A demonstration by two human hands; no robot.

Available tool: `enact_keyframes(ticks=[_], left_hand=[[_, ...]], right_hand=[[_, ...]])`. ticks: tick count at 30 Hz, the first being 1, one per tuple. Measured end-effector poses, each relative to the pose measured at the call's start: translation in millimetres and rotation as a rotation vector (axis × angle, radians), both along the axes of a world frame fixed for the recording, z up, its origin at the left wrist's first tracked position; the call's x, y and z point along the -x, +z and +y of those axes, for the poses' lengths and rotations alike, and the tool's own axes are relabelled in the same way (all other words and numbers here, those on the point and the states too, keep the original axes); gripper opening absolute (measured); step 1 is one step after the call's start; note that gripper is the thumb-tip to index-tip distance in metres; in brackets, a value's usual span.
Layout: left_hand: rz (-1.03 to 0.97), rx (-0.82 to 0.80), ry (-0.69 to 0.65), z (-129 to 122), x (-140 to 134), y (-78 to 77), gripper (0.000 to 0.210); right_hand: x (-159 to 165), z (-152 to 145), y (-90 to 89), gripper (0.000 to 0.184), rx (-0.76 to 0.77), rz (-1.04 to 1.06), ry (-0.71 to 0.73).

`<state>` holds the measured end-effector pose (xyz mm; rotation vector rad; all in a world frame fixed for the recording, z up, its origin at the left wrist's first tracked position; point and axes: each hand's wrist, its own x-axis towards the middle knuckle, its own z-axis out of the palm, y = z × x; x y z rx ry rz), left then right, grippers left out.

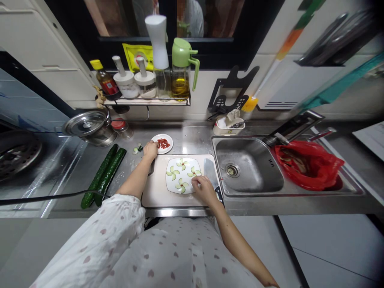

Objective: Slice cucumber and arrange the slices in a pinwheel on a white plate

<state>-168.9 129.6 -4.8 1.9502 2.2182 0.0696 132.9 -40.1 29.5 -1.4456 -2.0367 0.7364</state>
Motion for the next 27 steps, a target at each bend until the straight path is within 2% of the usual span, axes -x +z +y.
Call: enact_keyframes(ticks=[7,15,23,27], left_hand=[[-0.022,-0.038,-0.020,-4.6,-1.4,-1.6,0.030],[0.012,-0.020,-0.028,1.9,-1.8,-1.1,0.029],[-0.033,-0.020,0.023,-4.0,-6.1,9.2,0.027],[-0.065,-0.032,-0.004,-2.0,-6.1,11.5,0.029]], right_hand=[[2.1,0.4,0.6,0.016,0.008,0.004,-0.001],[13.0,-6.6,1.5,0.015,0.020,0.030,0.038],[12.2,-6.0,1.9,0.014,0.012,0.023,0.037],[11.0,-5.3,1.6,0.015,0.026,0.020,0.032]])
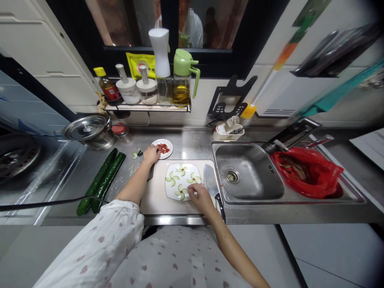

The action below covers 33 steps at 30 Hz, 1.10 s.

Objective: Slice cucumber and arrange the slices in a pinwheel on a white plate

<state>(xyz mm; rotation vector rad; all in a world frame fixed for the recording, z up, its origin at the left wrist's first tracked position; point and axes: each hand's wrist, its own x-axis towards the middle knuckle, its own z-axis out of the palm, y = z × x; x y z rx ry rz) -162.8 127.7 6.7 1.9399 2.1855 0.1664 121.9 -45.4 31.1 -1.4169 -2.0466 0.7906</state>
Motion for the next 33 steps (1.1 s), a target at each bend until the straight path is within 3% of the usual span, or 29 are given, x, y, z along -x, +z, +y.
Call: enact_keyframes(ticks=[6,9,13,16,19,22,33], left_hand=[[-0.027,0.022,0.005,8.9,-0.9,-1.2,0.021],[-0.155,-0.016,0.121,11.3,-0.1,-1.7,0.013],[-0.538,-0.128,0.336,9.4,-1.6,-4.1,0.008],[-0.935,-0.218,0.403,3.5,-7.0,-6.8,0.012],[-1.228,-0.282,0.378,-5.6,-13.6,-7.9,0.022],[-1.347,-0.309,0.302,-16.3,-18.8,-5.4,0.029],[-1.223,-0.298,0.068,-59.1,-39.5,25.9,0.031]], right_hand=[[0.7,-0.3,-4.0,0.015,0.008,0.006,-0.001],[1.4,1.3,-5.0,0.016,0.003,0.018,0.007],[2.8,5.2,-3.5,0.017,0.002,0.010,-0.003],[4.8,8.2,-2.9,0.017,-0.003,0.011,-0.003],[7.4,11.4,-3.4,0.016,-0.003,0.021,0.004],[10.1,16.1,-3.4,0.015,0.007,0.035,0.009],[27.5,56.6,19.5,0.012,-0.047,0.103,0.014]])
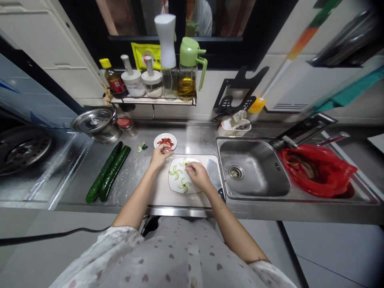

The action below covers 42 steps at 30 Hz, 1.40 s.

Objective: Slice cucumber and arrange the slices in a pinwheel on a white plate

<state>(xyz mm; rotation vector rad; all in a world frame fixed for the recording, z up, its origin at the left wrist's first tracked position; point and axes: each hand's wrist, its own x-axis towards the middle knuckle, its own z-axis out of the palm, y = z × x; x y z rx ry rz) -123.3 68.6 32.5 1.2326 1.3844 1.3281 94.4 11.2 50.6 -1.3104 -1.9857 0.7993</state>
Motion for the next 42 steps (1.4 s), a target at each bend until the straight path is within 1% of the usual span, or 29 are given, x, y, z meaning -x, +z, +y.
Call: enact_keyframes(ticks=[5,10,15,19,25,29,30,32,34,36,39,42], left_hand=[[0.020,-0.013,-0.073,-19.9,-9.3,11.8,0.029],[0.044,-0.057,-0.145,-35.7,-14.4,16.7,0.027],[0.093,-0.052,-0.186,-41.3,-14.2,13.3,0.028],[0.093,-0.057,-0.206,-42.8,-13.3,9.9,0.029],[0.093,-0.053,-0.237,-45.9,-13.5,6.5,0.030],[0.090,-0.027,-0.283,-49.5,-9.3,1.3,0.032],[0.108,-0.015,-0.277,-50.4,-7.0,-0.9,0.032],[0.186,0.012,-0.219,-52.3,-1.3,-6.5,0.032],[0.306,0.050,-0.126,-54.1,4.2,-12.5,0.028],[0.446,0.095,-0.063,-55.9,7.5,-17.2,0.025],[0.623,0.141,-0.056,-59.1,6.8,-20.2,0.020],[0.712,0.160,-0.092,-62.6,1.9,-20.2,0.017]], right_hand=[[15.8,20.1,13.4,0.013,0.000,0.076,0.001],[27.0,31.9,15.0,0.011,-0.024,0.111,0.026],[29.3,33.8,10.2,0.007,-0.020,0.067,0.077],[29.2,32.6,8.6,0.006,-0.023,0.051,0.096],[29.6,32.1,4.9,0.007,-0.016,0.016,0.122],[30.2,27.6,-2.5,0.010,-0.002,-0.017,0.122],[30.5,25.5,-5.3,0.011,0.001,-0.035,0.114],[31.3,20.6,-12.0,0.013,0.013,-0.094,0.088],[32.9,15.4,-19.8,0.015,0.034,-0.184,0.059],[35.5,10.8,-27.6,0.017,0.058,-0.275,0.043],[39.8,6.2,-37.2,0.018,0.071,-0.365,0.042],[42.4,4.4,-43.7,0.019,0.065,-0.423,0.044]])
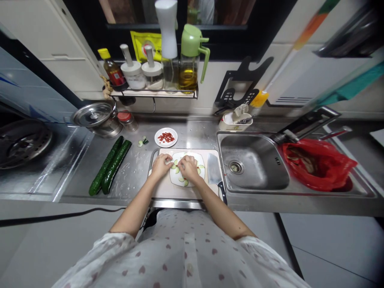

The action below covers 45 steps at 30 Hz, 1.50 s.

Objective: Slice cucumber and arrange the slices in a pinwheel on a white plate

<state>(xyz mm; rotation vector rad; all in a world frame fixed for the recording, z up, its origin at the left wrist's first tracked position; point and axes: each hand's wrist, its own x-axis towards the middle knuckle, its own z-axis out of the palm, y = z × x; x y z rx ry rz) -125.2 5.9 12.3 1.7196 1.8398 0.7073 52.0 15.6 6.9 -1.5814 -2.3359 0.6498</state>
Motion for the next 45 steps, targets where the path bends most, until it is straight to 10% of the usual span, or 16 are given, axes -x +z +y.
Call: enact_keyframes(ticks=[45], left_hand=[[0.166,0.053,0.002,-1.0,-19.6,-10.2,0.014]], right_hand=[[3.0,1.2,-8.1,0.016,-0.029,-0.086,-0.025]])
